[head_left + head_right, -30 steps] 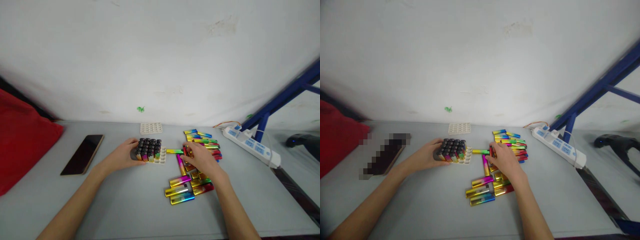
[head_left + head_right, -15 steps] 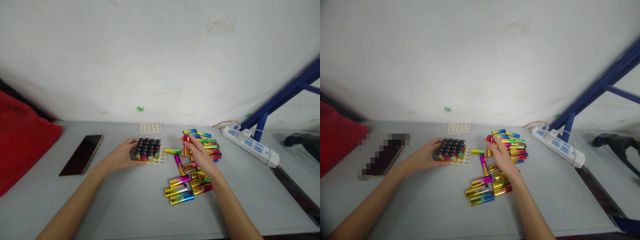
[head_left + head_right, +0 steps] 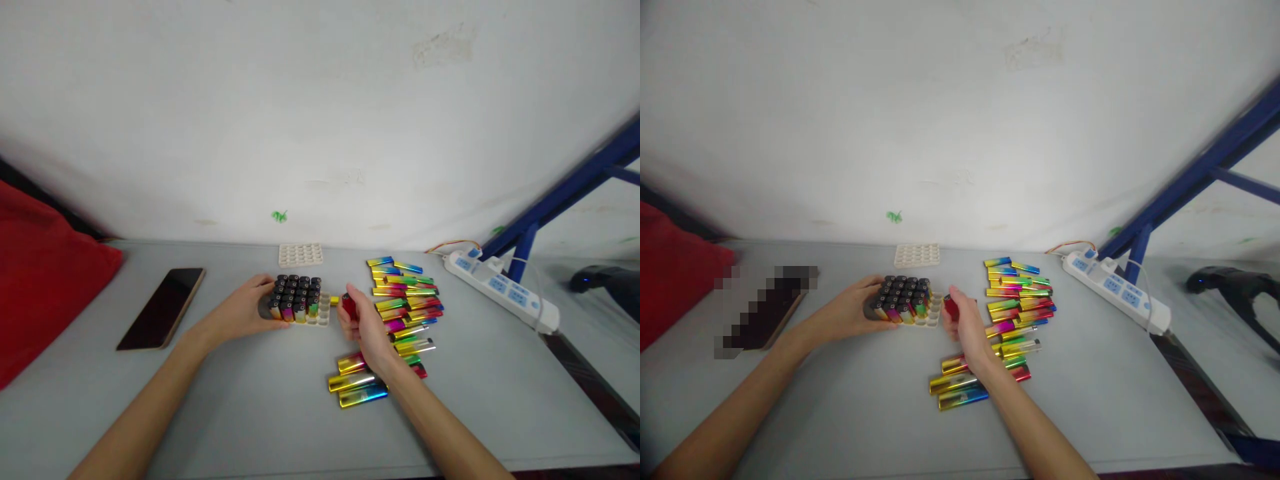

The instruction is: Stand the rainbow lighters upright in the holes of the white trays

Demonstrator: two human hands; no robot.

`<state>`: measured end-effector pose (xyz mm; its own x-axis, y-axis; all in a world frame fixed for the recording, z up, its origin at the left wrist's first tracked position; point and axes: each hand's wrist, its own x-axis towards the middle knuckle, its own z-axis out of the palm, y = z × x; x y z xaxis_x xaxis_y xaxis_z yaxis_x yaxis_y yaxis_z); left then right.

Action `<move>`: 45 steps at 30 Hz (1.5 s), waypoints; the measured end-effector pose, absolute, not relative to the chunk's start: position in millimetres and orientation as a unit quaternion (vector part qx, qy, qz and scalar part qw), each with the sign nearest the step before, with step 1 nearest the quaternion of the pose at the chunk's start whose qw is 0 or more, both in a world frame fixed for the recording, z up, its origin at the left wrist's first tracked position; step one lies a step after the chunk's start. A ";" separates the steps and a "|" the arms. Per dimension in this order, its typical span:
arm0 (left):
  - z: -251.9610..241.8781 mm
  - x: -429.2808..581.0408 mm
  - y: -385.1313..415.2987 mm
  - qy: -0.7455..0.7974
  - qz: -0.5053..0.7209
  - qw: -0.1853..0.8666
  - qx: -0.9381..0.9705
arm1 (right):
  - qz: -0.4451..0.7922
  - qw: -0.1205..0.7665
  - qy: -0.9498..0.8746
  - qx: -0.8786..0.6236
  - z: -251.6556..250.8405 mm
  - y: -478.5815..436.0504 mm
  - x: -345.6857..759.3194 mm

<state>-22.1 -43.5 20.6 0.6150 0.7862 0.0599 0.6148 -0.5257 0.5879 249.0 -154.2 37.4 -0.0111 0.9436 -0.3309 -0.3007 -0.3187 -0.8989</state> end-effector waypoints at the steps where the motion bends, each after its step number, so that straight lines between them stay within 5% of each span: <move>1: 21.1 -22.0 -43.7 0.407 0.162 0.268 0.858 | 0.644 0.481 -0.313 -0.507 36.5 -154.8 247.4; 11: 21.3 -22.2 -44.1 0.410 0.141 0.268 0.861 | 0.667 0.480 -0.314 -0.476 33.3 -151.7 249.3; 17: 21.4 -21.8 -44.1 0.405 0.156 0.275 0.858 | 0.522 0.544 -0.444 -0.484 27.8 -150.3 259.9; 24: 22.4 -21.5 -44.9 0.401 0.161 0.272 0.860 | 0.260 0.479 -0.652 -0.527 39.4 -159.0 269.0; 45: 20.1 -22.4 -45.2 0.399 0.160 0.274 0.860 | 0.058 0.259 -0.814 -0.517 27.7 -159.4 254.9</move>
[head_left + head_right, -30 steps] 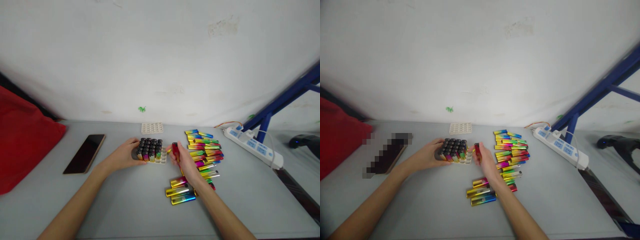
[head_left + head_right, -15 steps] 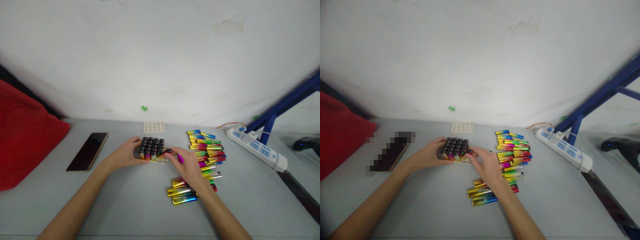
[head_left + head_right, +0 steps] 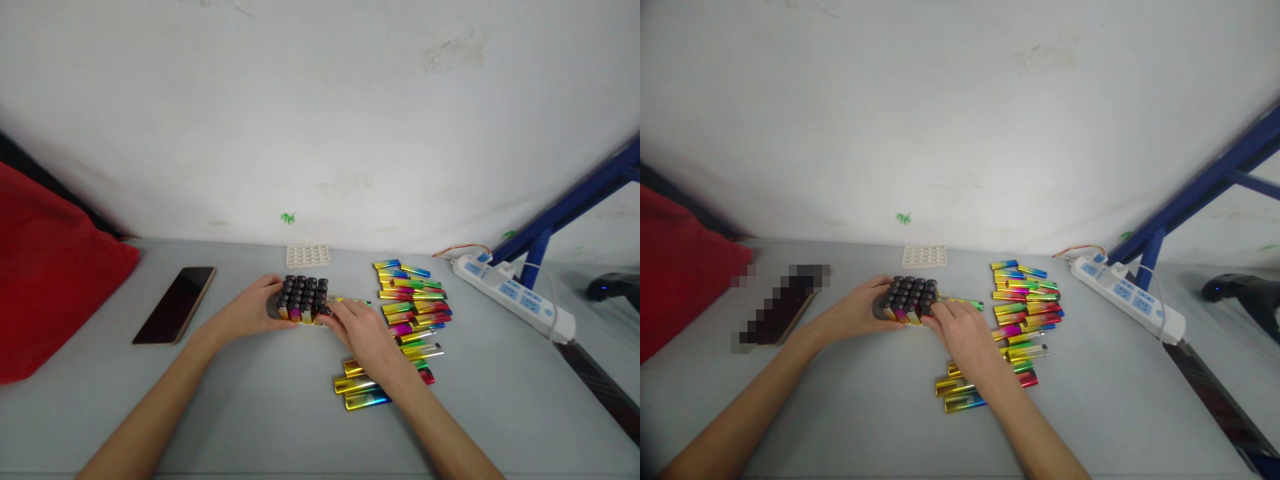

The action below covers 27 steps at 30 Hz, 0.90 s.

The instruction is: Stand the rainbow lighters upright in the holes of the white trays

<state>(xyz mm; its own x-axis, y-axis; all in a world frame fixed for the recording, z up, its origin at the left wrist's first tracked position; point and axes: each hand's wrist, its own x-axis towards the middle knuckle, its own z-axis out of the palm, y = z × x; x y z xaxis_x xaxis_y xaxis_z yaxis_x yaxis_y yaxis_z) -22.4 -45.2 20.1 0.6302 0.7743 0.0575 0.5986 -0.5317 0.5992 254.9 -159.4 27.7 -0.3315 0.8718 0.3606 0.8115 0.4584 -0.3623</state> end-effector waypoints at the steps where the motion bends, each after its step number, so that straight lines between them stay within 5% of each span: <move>1: 20.5 -22.5 -45.4 0.399 0.162 0.273 0.860 | 0.054 0.250 -0.818 -0.516 27.0 -159.1 254.4; 10: 20.0 -22.6 -44.9 0.410 0.155 0.274 0.856 | 0.052 0.206 -0.807 -0.551 24.0 -156.6 250.4; 19: 19.1 -24.2 -42.9 0.401 0.155 0.272 0.861 | 0.080 0.266 -0.735 -0.619 25.9 -144.6 325.3; 27: 21.7 -22.2 -44.3 0.414 0.152 0.265 0.857 | 0.238 0.246 -0.711 -0.615 47.5 -157.9 363.3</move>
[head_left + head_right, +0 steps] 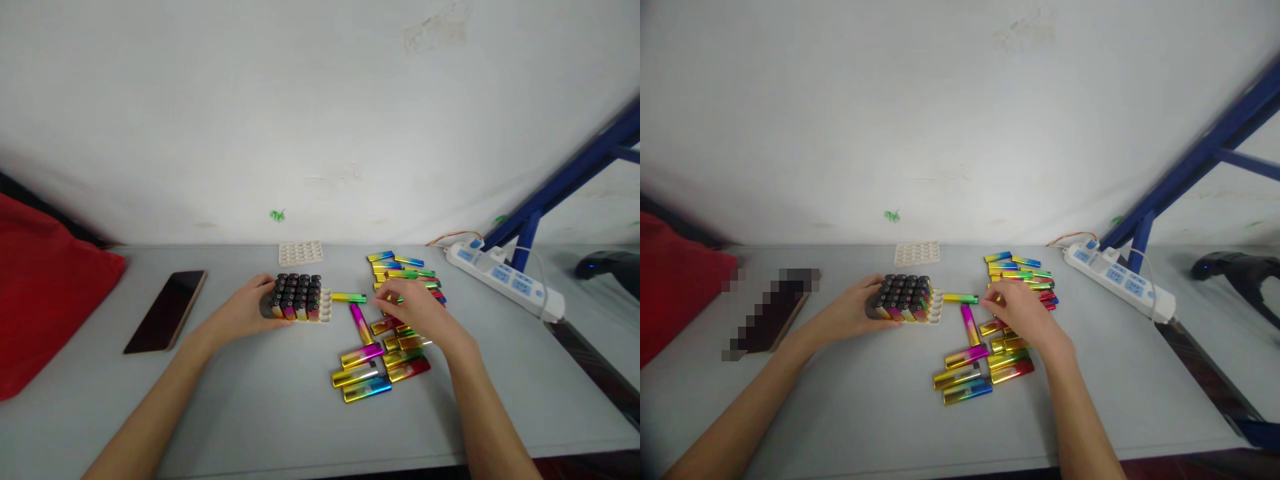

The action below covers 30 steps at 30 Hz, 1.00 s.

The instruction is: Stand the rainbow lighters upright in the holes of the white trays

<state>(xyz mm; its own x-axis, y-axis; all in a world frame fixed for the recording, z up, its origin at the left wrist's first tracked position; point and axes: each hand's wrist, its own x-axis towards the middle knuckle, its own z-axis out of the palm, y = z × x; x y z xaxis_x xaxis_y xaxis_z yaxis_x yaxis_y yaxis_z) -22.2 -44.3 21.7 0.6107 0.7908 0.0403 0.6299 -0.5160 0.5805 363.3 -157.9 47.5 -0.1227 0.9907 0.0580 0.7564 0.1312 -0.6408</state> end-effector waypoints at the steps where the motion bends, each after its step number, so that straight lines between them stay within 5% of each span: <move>1: 21.8 -22.1 -43.8 0.414 0.151 0.263 0.858 | 0.256 0.242 -0.701 -0.620 50.0 -160.4 359.3; 10: 24.7 -22.5 -42.9 0.402 0.144 0.258 0.867 | 0.355 0.216 -0.718 -0.558 62.8 -175.1 347.6; 20: 27.5 -20.9 -43.6 0.415 0.131 0.262 0.862 | 0.326 -0.007 -0.761 -0.560 74.3 -184.5 333.4; 30: 22.2 -22.9 -43.2 0.406 0.141 0.259 0.865 | 0.311 -0.003 -0.757 -0.574 73.5 -187.0 325.0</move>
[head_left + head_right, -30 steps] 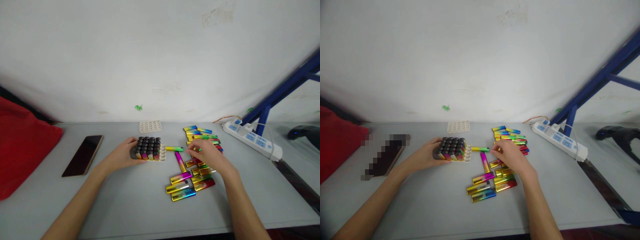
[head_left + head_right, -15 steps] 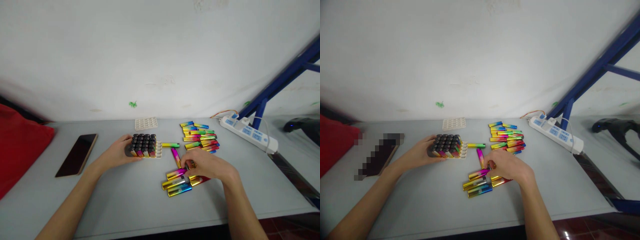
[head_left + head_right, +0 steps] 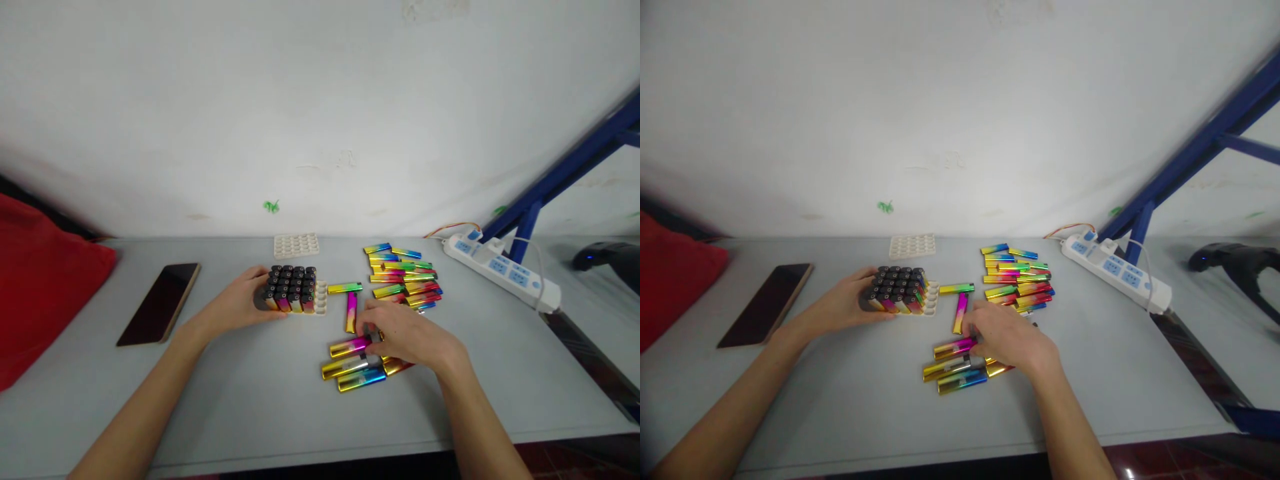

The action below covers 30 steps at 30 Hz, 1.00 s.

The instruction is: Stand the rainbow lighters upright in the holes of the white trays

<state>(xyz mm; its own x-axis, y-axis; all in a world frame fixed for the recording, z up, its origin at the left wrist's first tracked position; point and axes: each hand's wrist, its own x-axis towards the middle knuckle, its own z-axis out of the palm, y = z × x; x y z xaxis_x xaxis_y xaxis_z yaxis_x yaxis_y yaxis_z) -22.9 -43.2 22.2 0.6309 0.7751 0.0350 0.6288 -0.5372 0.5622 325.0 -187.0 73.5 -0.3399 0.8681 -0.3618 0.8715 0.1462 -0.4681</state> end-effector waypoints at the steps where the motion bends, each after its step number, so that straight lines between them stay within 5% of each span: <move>1: 21.9 -22.9 -43.1 0.408 0.141 0.258 0.864 | -0.312 -0.010 0.760 0.570 71.7 -186.3 325.6; 8: 20.6 -23.7 -42.9 0.407 0.143 0.253 0.866 | -0.399 -0.200 0.754 0.481 58.1 -169.8 342.2; 19: 23.3 -22.0 -42.0 0.408 0.143 0.268 0.861 | -0.554 -0.516 0.484 0.438 40.3 -152.5 315.3; 25: 28.1 -24.5 -40.9 0.404 0.136 0.276 0.861 | -0.675 -0.529 0.376 0.351 44.4 -153.5 288.1; 30: 29.8 -28.6 -39.4 0.403 0.130 0.272 0.864 | -0.653 -0.499 0.416 0.390 40.6 -152.6 272.0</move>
<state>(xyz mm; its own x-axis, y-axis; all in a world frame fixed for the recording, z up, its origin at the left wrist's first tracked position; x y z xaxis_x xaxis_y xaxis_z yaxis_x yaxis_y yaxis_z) -28.6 -39.4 29.8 0.6406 0.7679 0.0050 0.6262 -0.5261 0.5754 272.0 -152.6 40.6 -0.1987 0.9755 -0.0947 -0.3275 -0.1572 -0.9317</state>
